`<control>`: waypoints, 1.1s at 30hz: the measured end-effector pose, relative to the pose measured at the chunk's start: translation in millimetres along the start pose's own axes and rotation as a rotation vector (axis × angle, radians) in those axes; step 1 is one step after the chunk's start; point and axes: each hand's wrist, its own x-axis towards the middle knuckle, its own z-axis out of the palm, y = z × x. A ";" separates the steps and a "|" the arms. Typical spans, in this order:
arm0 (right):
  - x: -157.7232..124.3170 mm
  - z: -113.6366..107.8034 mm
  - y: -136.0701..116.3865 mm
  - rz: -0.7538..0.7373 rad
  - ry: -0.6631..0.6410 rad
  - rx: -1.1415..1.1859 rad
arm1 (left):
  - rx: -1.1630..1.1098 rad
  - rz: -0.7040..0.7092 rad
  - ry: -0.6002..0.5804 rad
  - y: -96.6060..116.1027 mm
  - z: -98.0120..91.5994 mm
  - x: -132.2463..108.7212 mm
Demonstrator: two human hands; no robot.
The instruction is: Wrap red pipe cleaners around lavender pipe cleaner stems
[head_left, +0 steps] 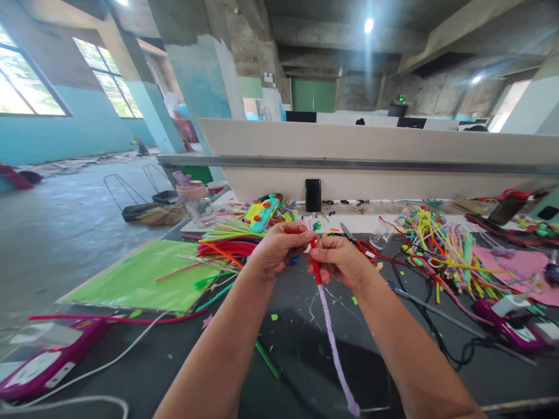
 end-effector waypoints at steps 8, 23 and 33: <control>4.8 11.6 5.3 -0.029 0.266 -0.153 | 0.206 0.080 0.078 -1.0 5.6 1.1; -3.1 -0.3 -2.7 -0.010 -0.035 -0.013 | -0.039 0.002 -0.035 -2.1 -8.4 1.2; 2.5 8.1 0.8 -0.116 0.243 -0.148 | 0.071 0.086 -0.007 -7.9 -5.8 6.7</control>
